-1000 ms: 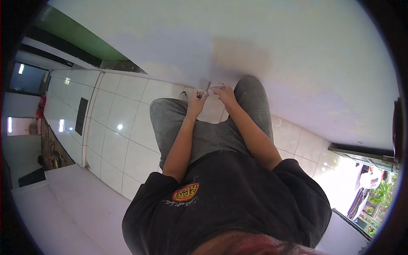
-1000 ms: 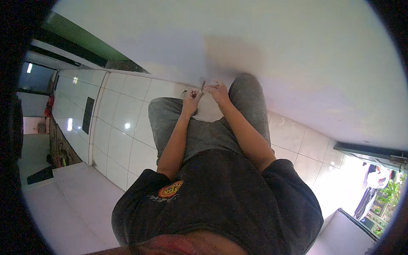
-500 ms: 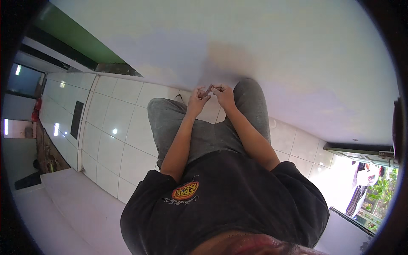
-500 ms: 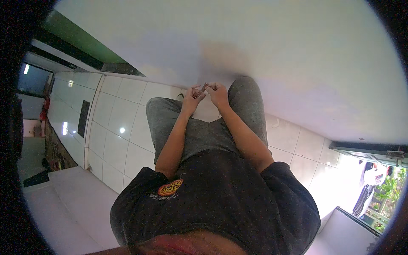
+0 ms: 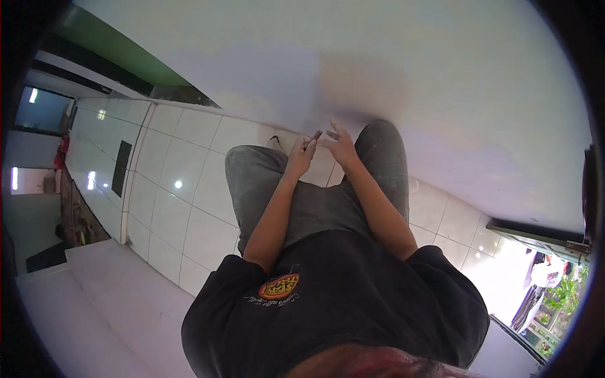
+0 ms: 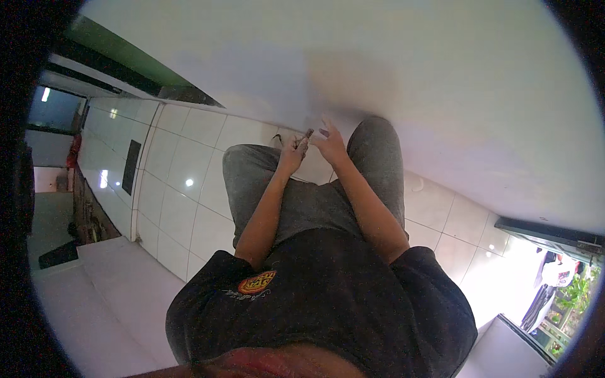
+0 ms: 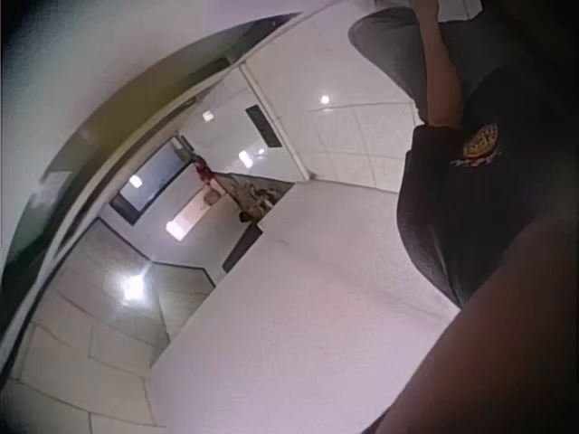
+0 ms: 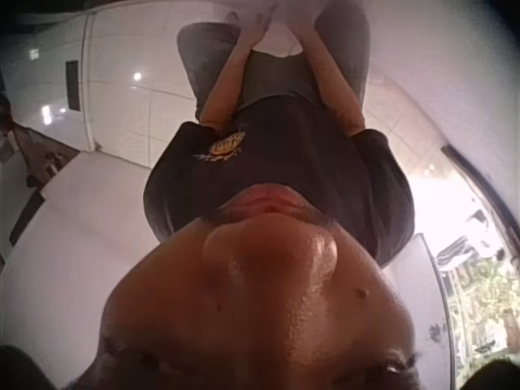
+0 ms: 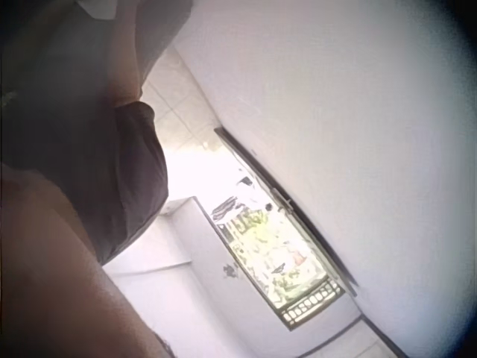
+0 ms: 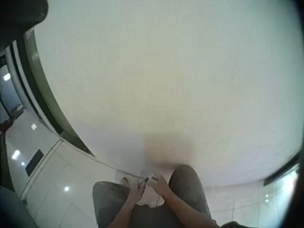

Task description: The person uses a piece of sandpaper to sand a white wall while kneeling on a tiled floor.

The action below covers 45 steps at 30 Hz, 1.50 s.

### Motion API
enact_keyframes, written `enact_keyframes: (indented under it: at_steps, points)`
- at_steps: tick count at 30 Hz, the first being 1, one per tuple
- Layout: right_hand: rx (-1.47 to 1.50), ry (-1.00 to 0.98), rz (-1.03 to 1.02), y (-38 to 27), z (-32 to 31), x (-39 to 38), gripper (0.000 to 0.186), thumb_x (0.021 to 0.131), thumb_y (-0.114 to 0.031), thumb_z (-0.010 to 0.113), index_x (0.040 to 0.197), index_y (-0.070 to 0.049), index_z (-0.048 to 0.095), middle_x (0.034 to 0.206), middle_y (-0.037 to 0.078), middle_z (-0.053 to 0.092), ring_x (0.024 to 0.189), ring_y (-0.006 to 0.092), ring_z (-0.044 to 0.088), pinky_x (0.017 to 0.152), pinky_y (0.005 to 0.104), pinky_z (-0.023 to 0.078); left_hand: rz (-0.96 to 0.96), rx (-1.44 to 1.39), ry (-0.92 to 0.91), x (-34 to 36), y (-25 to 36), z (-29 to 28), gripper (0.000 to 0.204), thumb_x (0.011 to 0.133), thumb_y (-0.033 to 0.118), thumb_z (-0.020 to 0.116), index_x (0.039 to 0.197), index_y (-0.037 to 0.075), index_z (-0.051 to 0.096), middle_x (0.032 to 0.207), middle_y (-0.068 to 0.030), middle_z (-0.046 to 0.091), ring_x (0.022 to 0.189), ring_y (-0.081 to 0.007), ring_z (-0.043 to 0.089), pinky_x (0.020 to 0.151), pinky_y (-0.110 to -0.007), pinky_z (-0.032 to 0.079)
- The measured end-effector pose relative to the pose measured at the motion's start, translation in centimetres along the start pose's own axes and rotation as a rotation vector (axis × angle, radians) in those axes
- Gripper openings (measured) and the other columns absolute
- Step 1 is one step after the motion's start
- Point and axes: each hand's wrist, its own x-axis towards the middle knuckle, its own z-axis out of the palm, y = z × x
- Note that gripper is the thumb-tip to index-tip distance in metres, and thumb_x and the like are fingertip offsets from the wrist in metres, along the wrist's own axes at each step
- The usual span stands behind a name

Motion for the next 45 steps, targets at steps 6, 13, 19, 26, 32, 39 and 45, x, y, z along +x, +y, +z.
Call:
enact_keyframes:
  at_steps: [6,13,19,26,32,39,45]
  points:
    - [-0.045,-0.054,-0.040,-1.1,-2.4,0.4,0.047,0.089,-0.009,0.064,0.134,-0.001,0.054,0.111,0.012,0.069,0.098,0.0164,0.066,0.082,0.0311,0.051,-0.076,0.159,0.127,-0.1,1.0,-0.2,0.032,0.101,0.033,0.061,0.089,0.004,0.060,0.065,-0.0006,0.052,0.060,-0.0088,0.047,0.055,-0.030,0.040]
    - [0.070,-0.079,0.096,-2.7,-2.6,-0.1,0.025,0.090,-0.011,0.063,0.111,0.004,0.067,0.088,0.010,0.072,0.080,0.0161,0.067,0.075,0.0301,0.053,0.207,0.541,0.141,2.2,6.2,-3.0,0.038,0.097,0.037,0.066,0.083,0.001,0.062,0.061,-0.0127,0.049,0.055,-0.0206,0.045,0.055,-0.037,0.040]
    - [0.086,-0.167,0.077,-1.6,-2.6,0.0,0.024,0.092,-0.014,0.064,0.110,0.002,0.067,0.088,0.008,0.071,0.079,0.0151,0.065,0.075,0.0311,0.051,0.638,0.936,0.017,8.9,22.0,-6.4,0.042,0.092,0.041,0.069,0.084,0.001,0.061,0.064,-0.0165,0.052,0.056,-0.0324,0.048,0.054,-0.039,0.043]
    - [-0.056,-0.239,0.098,-2.3,-3.4,-0.6,0.027,0.092,-0.018,0.066,0.115,-0.004,0.068,0.097,0.012,0.071,0.090,0.0197,0.066,0.082,0.0351,0.051,0.846,1.137,0.076,14.5,24.8,-6.5,0.045,0.089,0.045,0.070,0.070,0.004,0.062,0.066,-0.0125,0.062,0.057,-0.0322,0.061,0.052,-0.041,0.047]
    - [-0.026,-0.251,0.160,-3.4,-4.2,-0.3,0.027,0.093,-0.020,0.066,0.114,-0.003,0.068,0.099,0.014,0.071,0.090,0.0215,0.067,0.083,0.0354,0.051,0.807,1.084,0.086,14.4,24.8,-5.4,0.039,0.089,0.038,0.071,0.074,0.003,0.064,0.068,-0.0147,0.060,0.058,-0.0317,0.059,0.054,-0.038,0.047]
    - [0.000,-0.296,0.206,-5.5,-4.3,-0.6,0.027,0.093,-0.019,0.066,0.112,0.000,0.067,0.098,0.015,0.071,0.089,0.0217,0.067,0.082,0.0357,0.051,0.949,1.192,0.109,15.1,23.7,-6.4,0.035,0.087,0.037,0.074,0.069,0.008,0.064,0.069,-0.0046,0.066,0.054,-0.0239,0.059,0.048,-0.035,0.046]
    - [-0.040,-0.287,0.191,-5.3,-5.0,-0.5,0.028,0.093,-0.019,0.066,0.113,0.001,0.067,0.099,0.016,0.071,0.090,0.0224,0.068,0.082,0.0360,0.051,1.109,1.032,0.215,14.6,24.4,-3.8,0.039,0.085,0.036,0.076,0.064,0.008,0.059,0.068,-0.0005,0.068,0.052,-0.0201,0.058,0.045,-0.033,0.044]
